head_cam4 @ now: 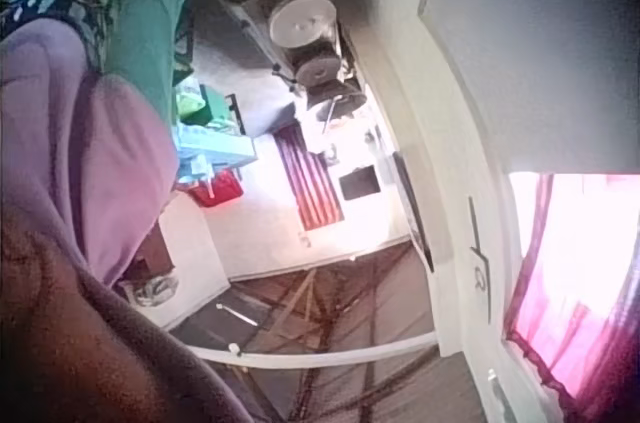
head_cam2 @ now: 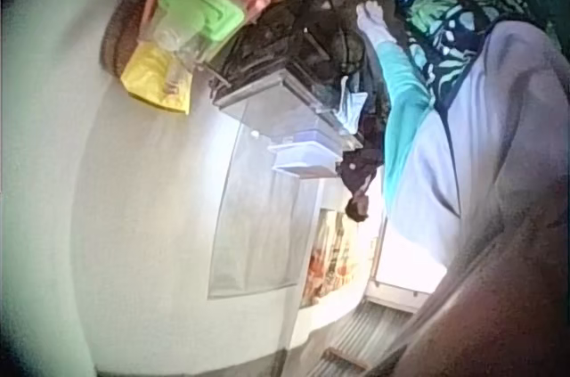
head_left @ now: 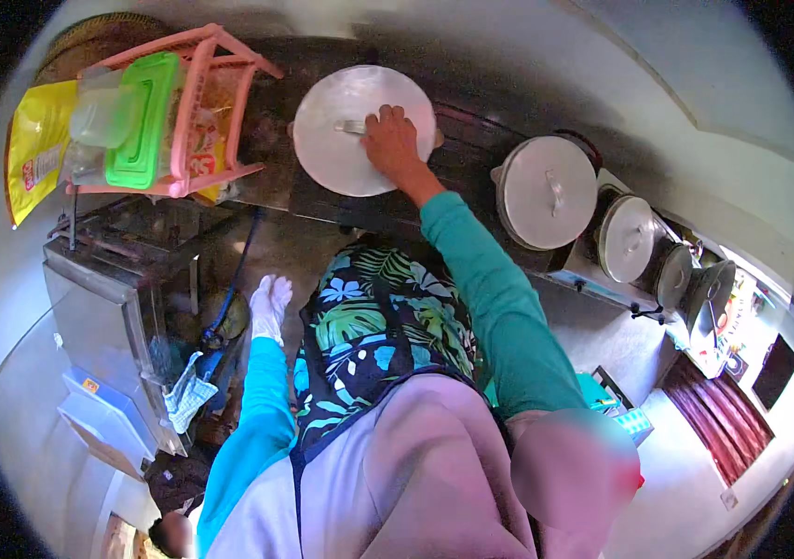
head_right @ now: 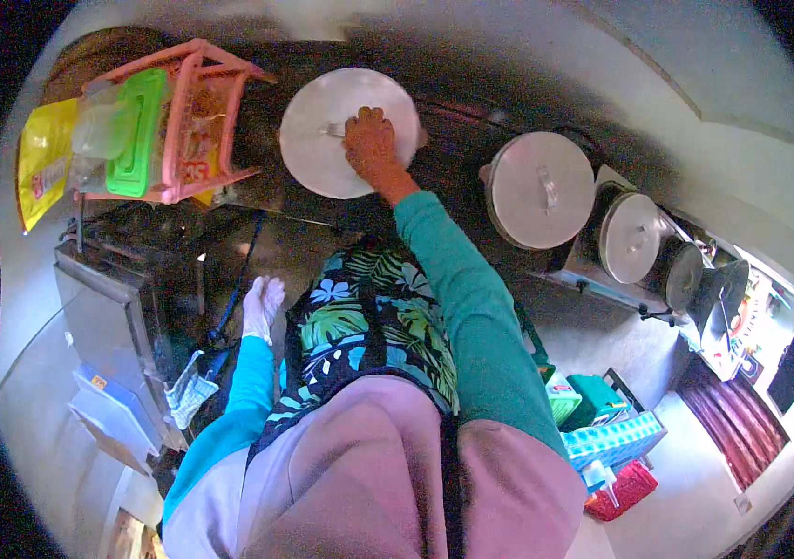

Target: The person prepares dough by flattening a small portion in their palm, filling it, and rolling it into a sphere before placing it on a tray. The person also moves trays and opens a steamer lid.

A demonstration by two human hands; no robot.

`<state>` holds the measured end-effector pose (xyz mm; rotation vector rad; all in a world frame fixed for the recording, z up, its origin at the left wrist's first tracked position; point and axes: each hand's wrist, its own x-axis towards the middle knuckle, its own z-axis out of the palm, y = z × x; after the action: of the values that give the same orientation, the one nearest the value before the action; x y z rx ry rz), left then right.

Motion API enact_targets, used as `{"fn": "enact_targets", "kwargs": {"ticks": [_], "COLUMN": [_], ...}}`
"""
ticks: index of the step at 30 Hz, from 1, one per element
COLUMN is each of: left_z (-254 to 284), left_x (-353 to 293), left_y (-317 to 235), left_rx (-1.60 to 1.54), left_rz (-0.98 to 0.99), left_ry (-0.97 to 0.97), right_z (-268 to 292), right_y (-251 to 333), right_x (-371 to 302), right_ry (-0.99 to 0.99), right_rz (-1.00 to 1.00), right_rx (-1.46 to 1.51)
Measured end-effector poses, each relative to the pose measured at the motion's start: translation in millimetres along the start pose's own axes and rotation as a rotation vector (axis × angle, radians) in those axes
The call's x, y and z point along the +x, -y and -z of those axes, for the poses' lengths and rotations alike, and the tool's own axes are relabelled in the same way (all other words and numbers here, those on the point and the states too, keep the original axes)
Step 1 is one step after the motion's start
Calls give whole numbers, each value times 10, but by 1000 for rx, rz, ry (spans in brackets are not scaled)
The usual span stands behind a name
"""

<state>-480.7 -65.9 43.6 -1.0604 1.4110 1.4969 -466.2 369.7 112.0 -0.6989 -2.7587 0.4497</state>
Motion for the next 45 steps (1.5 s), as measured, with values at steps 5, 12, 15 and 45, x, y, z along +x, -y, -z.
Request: {"fn": "enact_targets", "kwargs": {"ticks": [5, 12, 15, 45], "left_z": [72, 519, 546, -1698], "left_x": [52, 296, 303, -1261], "left_y": [-25, 248, 235, -750], "left_rx": [84, 116, 94, -215], "left_rz": [6, 95, 111, 259], "left_ry": [83, -91, -140, 997], "right_z": [83, 1845, 1972, 76], "right_y": [-419, -1583, -1599, 210], "right_x": [-141, -1064, -1084, -283], "right_ry": [153, 14, 26, -126], "right_rz": [-39, -459, -853, -140], "right_rx": [-62, -391, -514, 78]}}
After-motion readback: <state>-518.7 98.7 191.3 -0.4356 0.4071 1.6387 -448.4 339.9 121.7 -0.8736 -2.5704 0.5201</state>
